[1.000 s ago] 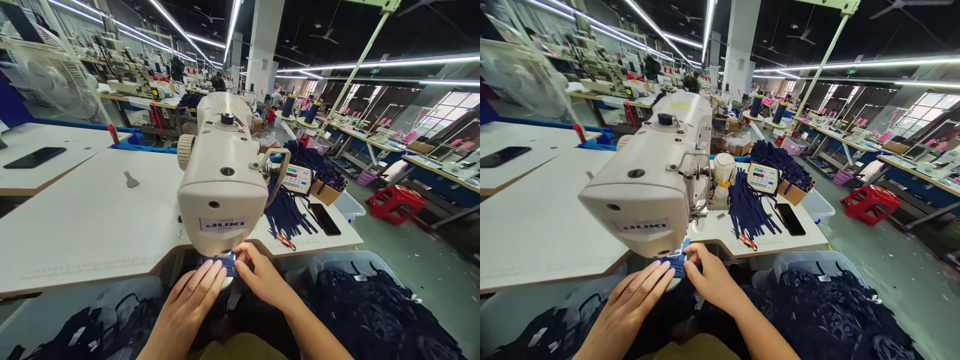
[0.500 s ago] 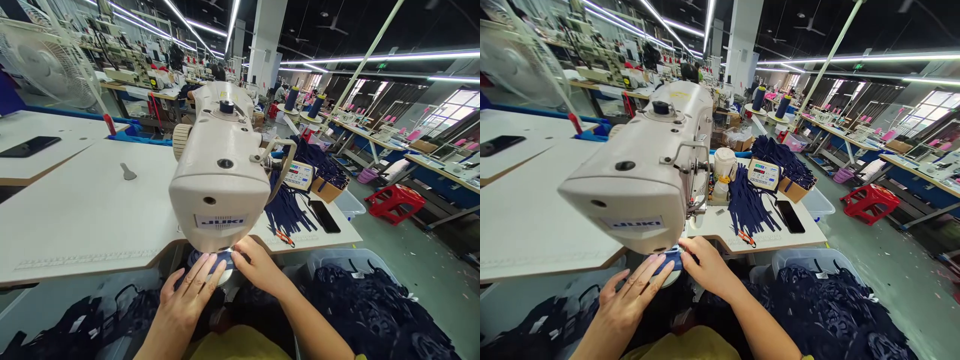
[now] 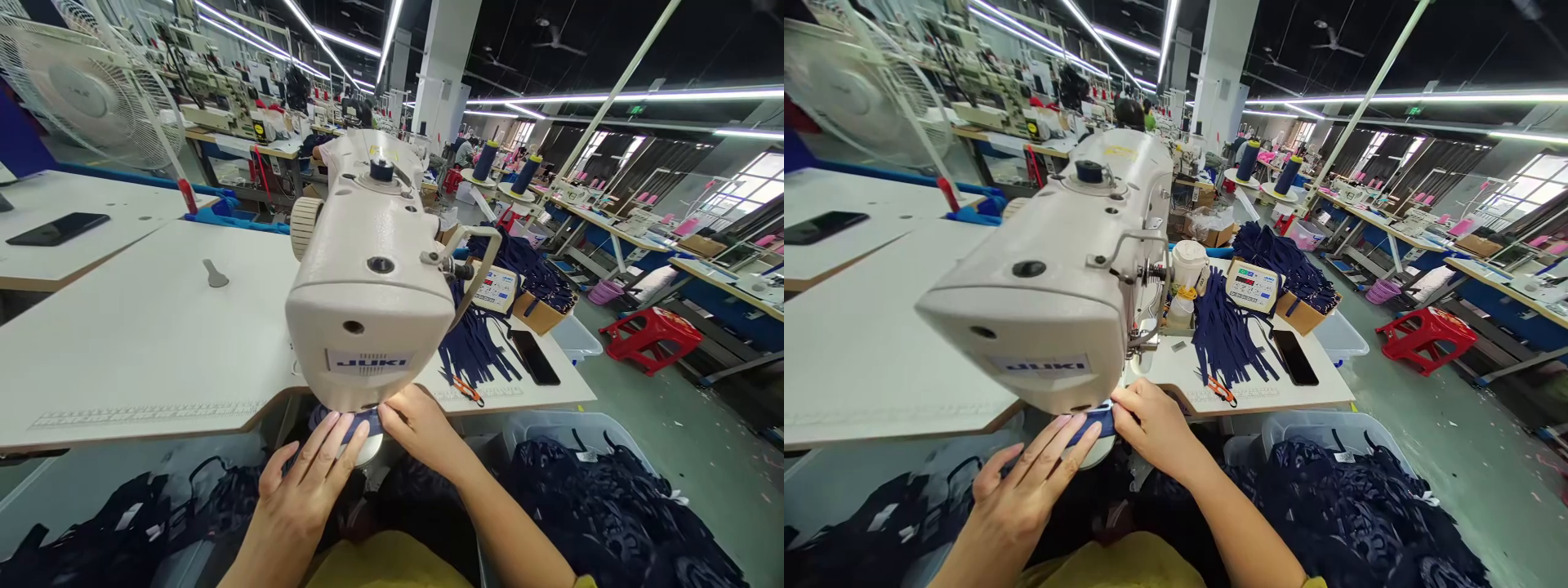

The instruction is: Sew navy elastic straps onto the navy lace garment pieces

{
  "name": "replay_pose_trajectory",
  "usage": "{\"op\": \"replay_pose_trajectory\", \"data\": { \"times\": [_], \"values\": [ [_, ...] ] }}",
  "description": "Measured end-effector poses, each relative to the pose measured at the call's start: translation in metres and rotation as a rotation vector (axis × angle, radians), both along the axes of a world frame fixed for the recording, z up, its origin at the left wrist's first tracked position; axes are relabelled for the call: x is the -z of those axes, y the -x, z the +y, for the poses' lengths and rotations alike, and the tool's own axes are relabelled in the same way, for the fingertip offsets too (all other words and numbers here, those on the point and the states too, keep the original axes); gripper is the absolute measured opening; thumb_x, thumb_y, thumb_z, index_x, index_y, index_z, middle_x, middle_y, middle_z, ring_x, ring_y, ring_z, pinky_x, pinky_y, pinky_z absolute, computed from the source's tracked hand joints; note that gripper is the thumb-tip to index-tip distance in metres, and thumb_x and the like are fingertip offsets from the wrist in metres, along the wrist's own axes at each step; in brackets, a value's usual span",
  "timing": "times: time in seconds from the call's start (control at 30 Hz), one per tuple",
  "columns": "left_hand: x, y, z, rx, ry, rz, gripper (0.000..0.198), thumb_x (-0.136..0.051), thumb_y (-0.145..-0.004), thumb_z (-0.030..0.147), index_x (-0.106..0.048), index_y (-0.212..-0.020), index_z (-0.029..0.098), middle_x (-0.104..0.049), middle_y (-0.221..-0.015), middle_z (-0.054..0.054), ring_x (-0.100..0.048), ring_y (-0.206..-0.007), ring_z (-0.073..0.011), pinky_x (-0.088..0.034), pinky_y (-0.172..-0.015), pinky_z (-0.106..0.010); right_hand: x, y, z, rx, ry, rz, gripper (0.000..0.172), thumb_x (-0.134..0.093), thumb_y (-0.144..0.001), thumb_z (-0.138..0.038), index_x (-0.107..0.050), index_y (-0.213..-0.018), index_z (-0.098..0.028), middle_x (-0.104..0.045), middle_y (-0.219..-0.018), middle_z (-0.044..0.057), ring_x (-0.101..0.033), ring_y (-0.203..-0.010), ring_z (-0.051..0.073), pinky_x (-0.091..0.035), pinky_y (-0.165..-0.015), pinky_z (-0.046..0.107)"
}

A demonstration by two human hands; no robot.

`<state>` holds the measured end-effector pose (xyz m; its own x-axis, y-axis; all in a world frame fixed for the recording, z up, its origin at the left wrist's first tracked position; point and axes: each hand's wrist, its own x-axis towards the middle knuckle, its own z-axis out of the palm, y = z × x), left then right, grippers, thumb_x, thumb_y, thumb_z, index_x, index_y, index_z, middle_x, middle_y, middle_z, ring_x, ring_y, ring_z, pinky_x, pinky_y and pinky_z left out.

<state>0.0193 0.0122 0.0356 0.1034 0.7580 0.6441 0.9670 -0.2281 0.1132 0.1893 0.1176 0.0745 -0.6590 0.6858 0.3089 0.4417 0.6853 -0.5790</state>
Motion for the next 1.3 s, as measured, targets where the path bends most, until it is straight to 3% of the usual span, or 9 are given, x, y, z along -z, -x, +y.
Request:
{"op": "replay_pose_trajectory", "data": {
  "times": [0.27,0.83,1.07,1.3],
  "values": [
    [0.001,-0.005,-0.002,-0.024,0.011,0.033,0.055,-0.028,-0.095,0.014,-0.020,-0.145,0.036,-0.060,-0.130,-0.001,-0.058,-0.113,-0.0163,-0.030,-0.090,-0.034,0.001,0.003,-0.002,0.043,0.025,0.026,0.017,-0.044,-0.094,-0.016,-0.059,-0.087,-0.022,-0.050,-0.080,-0.001,-0.049,-0.081,0.015,-0.037,-0.071,0.026],
    [0.000,-0.005,-0.004,-0.028,-0.071,0.215,0.050,-0.035,-0.092,0.016,-0.038,-0.141,0.023,-0.056,-0.134,-0.007,-0.057,-0.114,-0.0181,-0.029,-0.091,-0.035,0.006,0.008,0.001,0.042,0.100,0.093,0.019,-0.044,-0.092,-0.015,-0.059,-0.080,-0.021,-0.048,-0.077,-0.001,-0.048,-0.078,0.015,-0.038,-0.070,0.026],
    [-0.001,-0.011,-0.007,-0.058,-0.004,0.076,0.051,-0.032,-0.094,0.015,-0.033,-0.143,0.029,-0.056,-0.134,-0.004,-0.058,-0.113,-0.0180,-0.027,-0.095,-0.035,0.003,0.008,0.000,0.034,0.139,0.104,0.021,-0.045,-0.091,-0.011,-0.056,-0.076,-0.020,-0.051,-0.079,-0.001,-0.048,-0.078,0.014,-0.040,-0.073,0.027],
    [0.003,-0.013,-0.006,-0.071,-0.017,0.038,0.049,-0.033,-0.094,0.017,-0.038,-0.141,0.029,-0.055,-0.136,-0.004,-0.056,-0.117,-0.0177,-0.025,-0.099,-0.035,0.005,0.009,-0.001,0.040,0.159,0.116,0.020,-0.044,-0.091,-0.012,-0.058,-0.080,-0.021,-0.053,-0.082,0.001,-0.051,-0.084,0.016,-0.042,-0.079,0.028]
  ]
}}
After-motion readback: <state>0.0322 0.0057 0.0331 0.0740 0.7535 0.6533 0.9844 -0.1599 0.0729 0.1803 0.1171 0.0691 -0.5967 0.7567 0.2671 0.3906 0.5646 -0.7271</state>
